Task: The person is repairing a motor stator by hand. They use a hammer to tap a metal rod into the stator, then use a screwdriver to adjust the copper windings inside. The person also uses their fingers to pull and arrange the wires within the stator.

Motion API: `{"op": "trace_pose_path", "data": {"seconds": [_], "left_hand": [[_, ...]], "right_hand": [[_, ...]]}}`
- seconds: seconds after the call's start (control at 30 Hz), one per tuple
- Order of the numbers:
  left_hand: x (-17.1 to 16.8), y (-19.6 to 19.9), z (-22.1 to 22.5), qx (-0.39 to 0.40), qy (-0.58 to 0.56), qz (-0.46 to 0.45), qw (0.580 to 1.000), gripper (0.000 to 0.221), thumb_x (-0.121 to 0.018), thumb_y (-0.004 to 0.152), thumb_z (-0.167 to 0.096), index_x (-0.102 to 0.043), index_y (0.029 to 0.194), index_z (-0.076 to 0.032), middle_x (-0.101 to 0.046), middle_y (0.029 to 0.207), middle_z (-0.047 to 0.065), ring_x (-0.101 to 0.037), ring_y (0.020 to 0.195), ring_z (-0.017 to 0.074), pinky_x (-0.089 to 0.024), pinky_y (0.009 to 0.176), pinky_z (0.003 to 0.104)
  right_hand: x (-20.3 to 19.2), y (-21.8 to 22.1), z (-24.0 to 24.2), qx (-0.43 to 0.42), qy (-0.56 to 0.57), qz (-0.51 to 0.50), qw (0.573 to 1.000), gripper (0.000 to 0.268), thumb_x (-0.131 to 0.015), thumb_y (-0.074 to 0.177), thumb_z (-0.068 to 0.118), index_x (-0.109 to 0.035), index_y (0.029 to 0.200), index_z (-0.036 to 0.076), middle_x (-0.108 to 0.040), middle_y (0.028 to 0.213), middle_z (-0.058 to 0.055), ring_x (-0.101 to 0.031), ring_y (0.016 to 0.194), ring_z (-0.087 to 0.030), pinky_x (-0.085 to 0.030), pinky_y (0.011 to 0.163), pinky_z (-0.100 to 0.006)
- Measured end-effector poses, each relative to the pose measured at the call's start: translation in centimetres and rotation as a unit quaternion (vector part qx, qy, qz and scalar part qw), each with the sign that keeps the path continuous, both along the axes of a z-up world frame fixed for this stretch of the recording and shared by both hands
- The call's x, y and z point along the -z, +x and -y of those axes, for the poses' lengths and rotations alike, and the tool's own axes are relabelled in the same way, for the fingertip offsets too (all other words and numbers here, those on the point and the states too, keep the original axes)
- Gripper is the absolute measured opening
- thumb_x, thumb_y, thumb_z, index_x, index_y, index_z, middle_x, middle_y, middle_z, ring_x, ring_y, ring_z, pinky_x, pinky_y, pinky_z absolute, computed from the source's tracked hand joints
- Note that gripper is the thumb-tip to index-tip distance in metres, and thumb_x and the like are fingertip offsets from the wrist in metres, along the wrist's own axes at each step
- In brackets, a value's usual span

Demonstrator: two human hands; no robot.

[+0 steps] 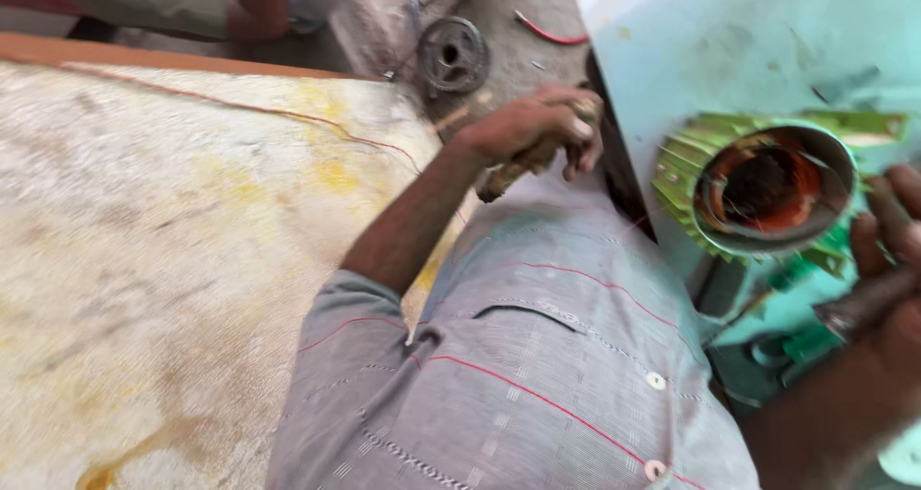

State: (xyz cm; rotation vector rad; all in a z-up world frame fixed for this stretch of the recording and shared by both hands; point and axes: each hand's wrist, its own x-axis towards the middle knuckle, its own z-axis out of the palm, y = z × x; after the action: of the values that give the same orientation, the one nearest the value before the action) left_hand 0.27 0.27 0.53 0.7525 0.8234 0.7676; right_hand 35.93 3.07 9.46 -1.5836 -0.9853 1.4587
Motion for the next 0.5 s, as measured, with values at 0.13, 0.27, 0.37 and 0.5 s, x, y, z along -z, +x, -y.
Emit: {"op": "trace_pose_path", "data": {"seconds": [0.13, 0.27, 0.37, 0.5], "left_hand": [[-4.7, -1.5, -0.2, -0.037, 0.194, -0.057, 0.979, 0.029, -0.061, 0.098, -0.024, -0.065, 0.106, 0.004, -0.070, 0.110, 0.022, -0.069, 0.098, 0.0232, -0.056, 0.090, 0.030], [-9.7, -0.5, 0.0, 0.045, 0.182, 0.093, 0.978, 0.035, -0.062, 0.098, -0.036, -0.062, 0.108, -0.003, -0.056, 0.136, 0.025, -0.053, 0.096, 0.0173, -0.047, 0.082, 0.030], [-12.7, 1.9, -0.3, 0.138, 0.263, 0.033, 0.954, 0.037, -0.058, 0.107, -0.038, -0.064, 0.121, -0.005, -0.038, 0.159, 0.027, -0.041, 0.143, 0.0261, -0.041, 0.119, 0.040], [-14.2, 6.0, -1.6, 0.201, 0.278, -0.082, 0.936, 0.045, -0.060, 0.104, -0.035, -0.064, 0.133, -0.001, -0.035, 0.165, 0.025, -0.036, 0.159, 0.0323, -0.041, 0.127, 0.044]], "right_hand": [[0.5, 1.3, 1.4, 0.059, 0.042, -0.121, 0.990, 0.050, -0.064, 0.101, -0.001, -0.042, 0.146, 0.002, -0.068, 0.137, -0.021, -0.074, 0.121, -0.029, -0.065, 0.095, -0.037], [0.1, 3.0, 3.4, 0.112, 0.084, -0.143, 0.980, 0.052, -0.062, 0.102, -0.010, -0.039, 0.147, -0.001, -0.066, 0.131, -0.023, -0.072, 0.120, -0.033, -0.067, 0.090, -0.040], [-1.5, 2.1, 4.1, 0.145, 0.114, -0.119, 0.976, 0.051, -0.062, 0.102, -0.010, -0.039, 0.147, -0.001, -0.065, 0.130, -0.023, -0.070, 0.118, -0.033, -0.067, 0.087, -0.040], [-3.0, 0.9, 4.9, 0.167, 0.154, -0.105, 0.968, 0.053, -0.063, 0.104, -0.009, -0.039, 0.150, -0.001, -0.065, 0.131, -0.024, -0.070, 0.119, -0.033, -0.067, 0.086, -0.040]]}}
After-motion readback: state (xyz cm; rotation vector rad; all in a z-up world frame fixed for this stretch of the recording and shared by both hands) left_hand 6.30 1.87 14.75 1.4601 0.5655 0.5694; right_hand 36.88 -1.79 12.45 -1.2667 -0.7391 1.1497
